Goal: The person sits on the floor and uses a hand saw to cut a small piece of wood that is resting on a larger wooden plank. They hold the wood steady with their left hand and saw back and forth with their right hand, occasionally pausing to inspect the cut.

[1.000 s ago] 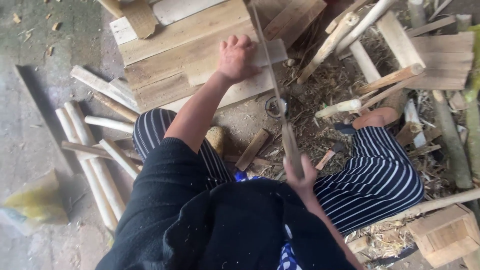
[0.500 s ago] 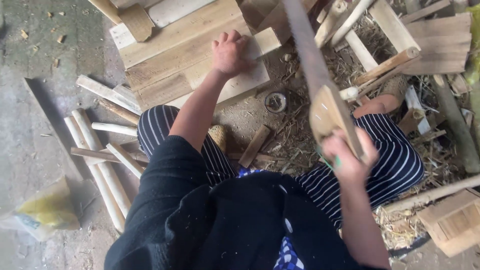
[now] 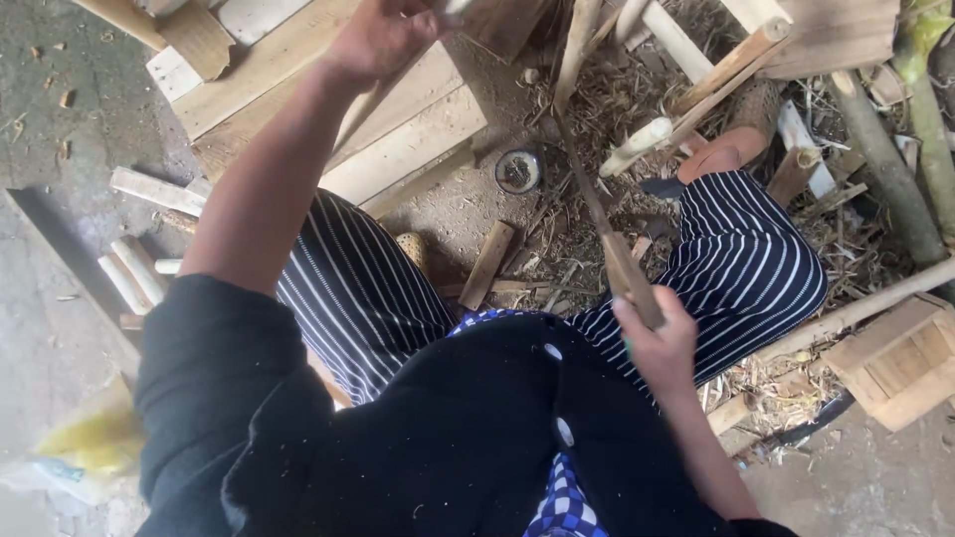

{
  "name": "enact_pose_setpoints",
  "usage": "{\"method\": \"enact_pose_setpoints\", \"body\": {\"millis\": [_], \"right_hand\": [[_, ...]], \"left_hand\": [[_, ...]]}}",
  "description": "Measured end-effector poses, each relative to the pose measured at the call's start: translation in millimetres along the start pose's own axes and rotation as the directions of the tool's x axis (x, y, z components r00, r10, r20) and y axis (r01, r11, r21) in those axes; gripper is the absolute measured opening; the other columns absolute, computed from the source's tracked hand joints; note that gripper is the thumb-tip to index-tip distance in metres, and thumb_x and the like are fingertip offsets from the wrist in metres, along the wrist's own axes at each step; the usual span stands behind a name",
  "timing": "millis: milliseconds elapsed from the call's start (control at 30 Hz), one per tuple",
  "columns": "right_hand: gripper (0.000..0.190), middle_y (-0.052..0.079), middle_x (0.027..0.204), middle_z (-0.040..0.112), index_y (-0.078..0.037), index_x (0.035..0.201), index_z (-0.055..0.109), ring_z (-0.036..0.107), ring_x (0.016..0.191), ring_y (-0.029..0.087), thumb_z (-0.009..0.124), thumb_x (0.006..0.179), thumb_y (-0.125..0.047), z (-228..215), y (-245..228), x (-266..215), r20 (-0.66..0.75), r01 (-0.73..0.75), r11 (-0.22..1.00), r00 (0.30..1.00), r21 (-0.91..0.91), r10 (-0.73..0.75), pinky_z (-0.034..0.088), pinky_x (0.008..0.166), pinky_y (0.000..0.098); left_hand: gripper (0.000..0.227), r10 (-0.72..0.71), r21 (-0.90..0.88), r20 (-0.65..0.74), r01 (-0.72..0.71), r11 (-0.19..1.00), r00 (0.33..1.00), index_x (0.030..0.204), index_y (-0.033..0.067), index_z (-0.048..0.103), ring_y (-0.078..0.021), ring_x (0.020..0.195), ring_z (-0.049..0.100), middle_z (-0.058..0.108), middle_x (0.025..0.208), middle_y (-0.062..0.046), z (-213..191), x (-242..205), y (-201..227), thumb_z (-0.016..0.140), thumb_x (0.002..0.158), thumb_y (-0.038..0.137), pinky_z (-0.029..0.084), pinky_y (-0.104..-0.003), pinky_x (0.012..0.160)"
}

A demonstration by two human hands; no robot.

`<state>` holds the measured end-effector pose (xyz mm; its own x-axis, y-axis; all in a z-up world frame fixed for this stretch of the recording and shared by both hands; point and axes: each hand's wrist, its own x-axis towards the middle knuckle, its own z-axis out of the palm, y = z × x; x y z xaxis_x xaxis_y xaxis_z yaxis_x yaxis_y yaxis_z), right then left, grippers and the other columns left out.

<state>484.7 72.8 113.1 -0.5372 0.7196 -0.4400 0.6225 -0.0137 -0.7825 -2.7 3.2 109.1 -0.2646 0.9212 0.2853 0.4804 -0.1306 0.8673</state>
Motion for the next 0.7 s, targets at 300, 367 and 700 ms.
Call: {"method": "enact_pose_setpoints", "body": {"millis": [300, 367, 700], "right_hand": [[0.063, -0.002, 0.08, 0.059, -0.018, 0.097, 0.044, 0.06, 0.061, 0.015, 0.046, 0.089, -0.081, 45.7, 20.1, 45.2, 0.28, 0.043, 0.642, 0.921, -0.766, 0.272, 0.054, 0.057, 0.0327], [0.054, 0.0, 0.079, 0.058, -0.018, 0.102, 0.043, 0.059, 0.062, 0.018, 0.051, 0.093, -0.071, 45.2, 31.5, 55.5, 0.355, 0.108, 0.609, 0.886, -0.786, 0.299, 0.052, 0.06, 0.0362], [0.032, 0.031, 0.106, 0.068, -0.003, 0.108, 0.063, 0.06, 0.105, 0.056, 0.05, 0.095, -0.029, 28.6, 36.3, 89.1, 0.74, 0.399, 0.78, 0.661, -0.482, 0.119, 0.05, 0.089, 0.061]], "left_hand": [[0.061, -0.153, -0.821, 0.564, 0.571, 0.003, 0.811, 0.148, 0.0088, 0.033, -0.0262, 0.084, 0.066, 0.058, 0.109, -0.017, 60.4, -8.4, 19.8, 0.055, 0.098, 0.036, 0.062, -0.037, 0.065], [0.064, -0.156, -0.82, 0.559, 0.57, 0.039, 0.814, 0.149, 0.0062, 0.033, -0.0272, 0.085, 0.068, 0.059, 0.109, -0.018, 69.2, -6.9, 27.5, 0.057, 0.098, 0.036, 0.063, -0.039, 0.068], [0.075, -0.16, -0.811, 0.564, 0.58, 0.073, 0.81, 0.151, 0.0059, 0.033, -0.0358, 0.094, 0.071, 0.055, 0.132, -0.024, 94.2, -20.3, 17.2, 0.061, 0.093, 0.043, 0.065, -0.054, 0.079]]}}
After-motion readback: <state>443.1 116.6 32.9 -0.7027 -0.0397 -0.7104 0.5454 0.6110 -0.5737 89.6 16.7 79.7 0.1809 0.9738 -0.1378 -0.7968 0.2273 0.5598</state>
